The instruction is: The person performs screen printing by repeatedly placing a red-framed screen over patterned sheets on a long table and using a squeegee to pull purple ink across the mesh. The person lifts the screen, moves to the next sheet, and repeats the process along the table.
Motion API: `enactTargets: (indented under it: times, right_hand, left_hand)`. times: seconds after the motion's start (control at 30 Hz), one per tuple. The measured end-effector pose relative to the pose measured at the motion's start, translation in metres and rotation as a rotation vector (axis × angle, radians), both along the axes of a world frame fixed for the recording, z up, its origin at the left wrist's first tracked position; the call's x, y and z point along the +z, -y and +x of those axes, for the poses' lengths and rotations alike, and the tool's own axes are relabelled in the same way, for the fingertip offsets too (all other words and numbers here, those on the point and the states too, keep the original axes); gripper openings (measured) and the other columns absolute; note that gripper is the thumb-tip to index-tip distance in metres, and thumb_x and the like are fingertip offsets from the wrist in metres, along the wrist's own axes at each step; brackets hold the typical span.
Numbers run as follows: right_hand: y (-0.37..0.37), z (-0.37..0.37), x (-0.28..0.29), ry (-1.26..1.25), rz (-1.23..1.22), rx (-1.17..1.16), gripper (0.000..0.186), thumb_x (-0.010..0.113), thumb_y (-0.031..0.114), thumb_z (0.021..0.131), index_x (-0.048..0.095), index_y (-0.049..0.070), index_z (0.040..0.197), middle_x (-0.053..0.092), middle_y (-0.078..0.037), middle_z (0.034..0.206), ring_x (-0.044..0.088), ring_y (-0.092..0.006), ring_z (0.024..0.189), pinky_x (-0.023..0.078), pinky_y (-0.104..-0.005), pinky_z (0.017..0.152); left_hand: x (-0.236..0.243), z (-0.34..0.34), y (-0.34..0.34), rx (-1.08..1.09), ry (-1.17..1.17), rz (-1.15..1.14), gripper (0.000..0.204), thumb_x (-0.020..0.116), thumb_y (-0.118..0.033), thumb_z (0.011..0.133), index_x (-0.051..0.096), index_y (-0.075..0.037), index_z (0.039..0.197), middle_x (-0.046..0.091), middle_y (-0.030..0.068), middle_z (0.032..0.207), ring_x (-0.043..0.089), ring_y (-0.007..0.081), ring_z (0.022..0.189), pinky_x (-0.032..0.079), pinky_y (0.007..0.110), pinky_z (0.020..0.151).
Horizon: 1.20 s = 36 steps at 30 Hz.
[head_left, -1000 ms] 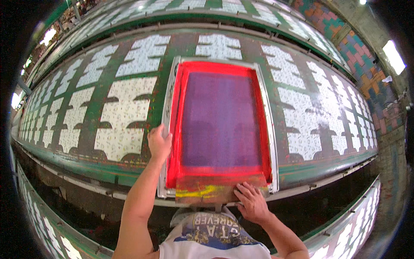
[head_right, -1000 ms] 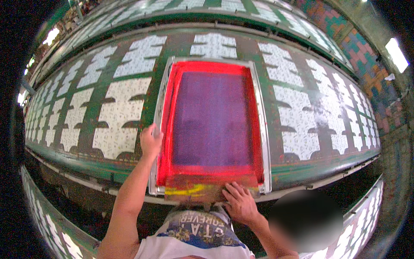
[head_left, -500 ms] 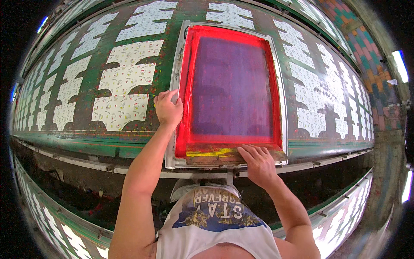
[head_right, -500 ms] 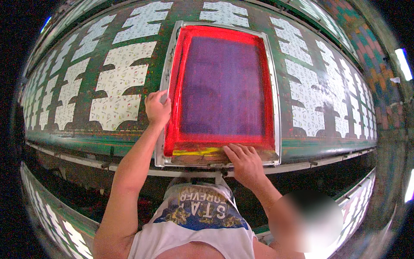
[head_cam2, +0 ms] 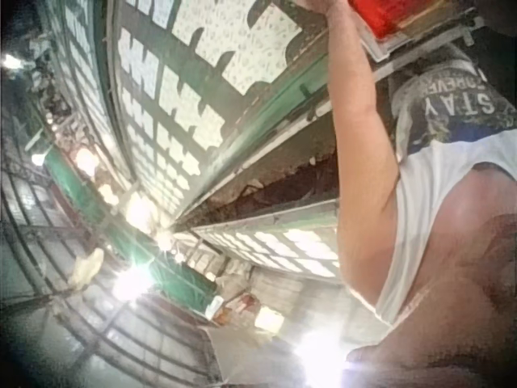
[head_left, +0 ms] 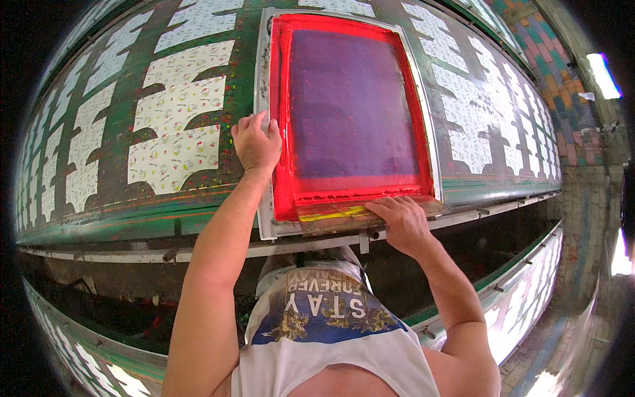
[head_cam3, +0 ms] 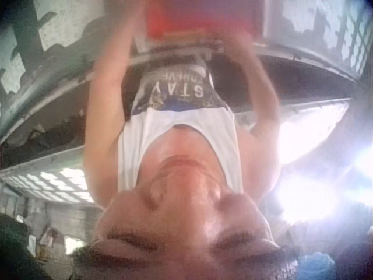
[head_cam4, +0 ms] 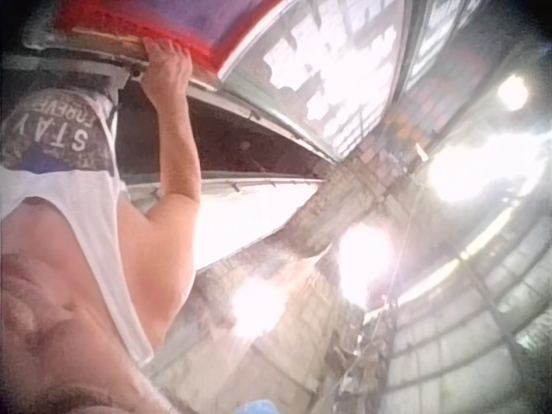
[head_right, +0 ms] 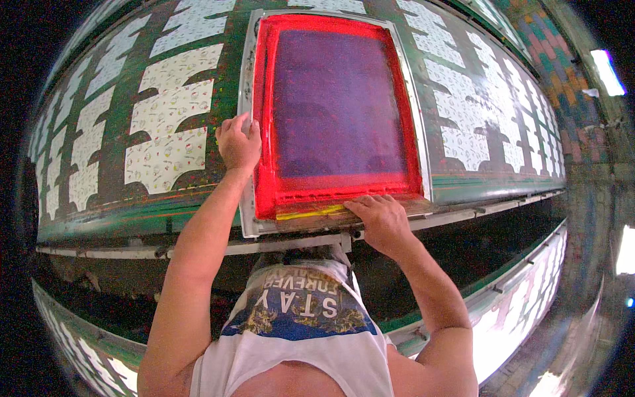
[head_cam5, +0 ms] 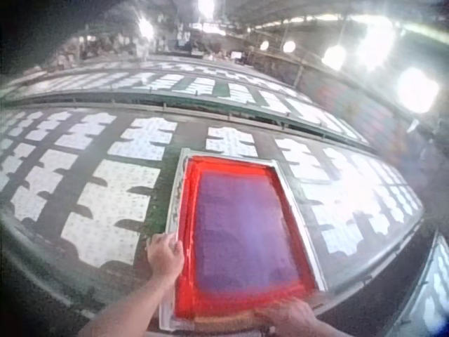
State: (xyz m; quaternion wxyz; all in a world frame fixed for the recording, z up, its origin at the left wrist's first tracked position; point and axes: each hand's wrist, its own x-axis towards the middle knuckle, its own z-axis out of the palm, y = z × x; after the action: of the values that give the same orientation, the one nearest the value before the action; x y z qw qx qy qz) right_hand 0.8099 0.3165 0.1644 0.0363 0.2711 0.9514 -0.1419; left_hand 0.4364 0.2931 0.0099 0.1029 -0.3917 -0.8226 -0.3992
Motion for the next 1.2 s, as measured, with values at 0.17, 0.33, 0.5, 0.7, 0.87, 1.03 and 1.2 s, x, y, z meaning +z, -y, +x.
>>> enactTargets:
  times: [0.17, 0.33, 0.5, 0.7, 0.87, 1.03, 1.2]
  right_hand:
    - [0.009, 0.000, -0.013, -0.135, 0.095, -0.002, 0.059, 0.073, -0.002, 0.078, 0.077, 0.012, 0.135, 0.076, -0.010, 0.131, 0.073, -0.0340, 0.121, 0.056, -0.0491, 0.106]
    - [-0.029, -0.023, -0.021, -0.148, 0.156, 0.055, 0.056, 0.074, -0.001, 0.080, 0.077, 0.013, 0.134, 0.076, -0.010, 0.130, 0.073, -0.0345, 0.119, 0.056, -0.0498, 0.102]
    - [-0.115, -0.073, -0.028, -0.173, 0.197, 0.104, 0.051, 0.070, -0.003, 0.084, 0.077, 0.013, 0.132, 0.076, -0.011, 0.127, 0.073, -0.0346, 0.118, 0.056, -0.0510, 0.103]
    - [-0.262, -0.164, -0.042, -0.117, 0.247, 0.108, 0.047, 0.067, 0.007, 0.090, 0.076, 0.018, 0.135, 0.077, -0.013, 0.125, 0.075, -0.0369, 0.115, 0.059, -0.0508, 0.101]
    - [-0.372, -0.240, -0.053, -0.035, 0.318, 0.060, 0.054, 0.066, 0.004, 0.088, 0.076, 0.020, 0.139, 0.078, -0.013, 0.129, 0.076, -0.0355, 0.119, 0.059, -0.0508, 0.105]
    - [-0.438, -0.284, -0.050, -0.114, 0.331, 0.041, 0.043, 0.064, 0.014, 0.093, 0.078, 0.021, 0.133, 0.078, -0.015, 0.130, 0.074, -0.0380, 0.123, 0.059, -0.0527, 0.105]
    - [-0.478, -0.305, -0.036, -0.057, 0.261, -0.006, 0.051, 0.061, 0.013, 0.094, 0.076, 0.022, 0.141, 0.076, -0.017, 0.137, 0.072, -0.0402, 0.130, 0.057, -0.0531, 0.111]
  left_hand:
    - [0.007, 0.001, 0.000, -0.022, 0.006, 0.036, 0.040, 0.065, -0.039, 0.110, 0.079, -0.004, 0.122, 0.076, 0.0159, 0.113, 0.068, 0.0338, 0.114, 0.047, 0.050, 0.106]
    - [0.007, -0.001, 0.000, -0.064, 0.028, 0.060, 0.036, 0.063, -0.035, 0.111, 0.078, -0.004, 0.123, 0.076, 0.0163, 0.112, 0.068, 0.0349, 0.113, 0.047, 0.050, 0.104]
    - [0.008, 0.000, 0.000, -0.094, -0.017, 0.105, 0.033, 0.064, -0.031, 0.110, 0.075, -0.003, 0.124, 0.074, 0.0164, 0.112, 0.067, 0.0360, 0.113, 0.046, 0.053, 0.103]
    - [0.012, 0.001, 0.001, -0.106, 0.007, 0.010, 0.037, 0.064, -0.030, 0.109, 0.072, -0.002, 0.132, 0.073, 0.0221, 0.119, 0.066, 0.0401, 0.116, 0.046, 0.053, 0.106]
    - [0.015, 0.003, 0.002, -0.091, -0.020, -0.025, 0.043, 0.061, -0.032, 0.110, 0.068, -0.002, 0.139, 0.071, 0.0237, 0.127, 0.064, 0.0421, 0.119, 0.046, 0.054, 0.108]
    - [0.019, 0.002, 0.000, -0.111, -0.011, -0.049, 0.047, 0.061, -0.035, 0.109, 0.066, -0.003, 0.143, 0.070, 0.0216, 0.129, 0.064, 0.0404, 0.120, 0.044, 0.054, 0.109]
    - [0.023, 0.006, 0.001, -0.061, 0.054, -0.094, 0.053, 0.059, -0.042, 0.108, 0.067, -0.002, 0.143, 0.070, 0.0208, 0.130, 0.063, 0.0400, 0.122, 0.043, 0.054, 0.111]
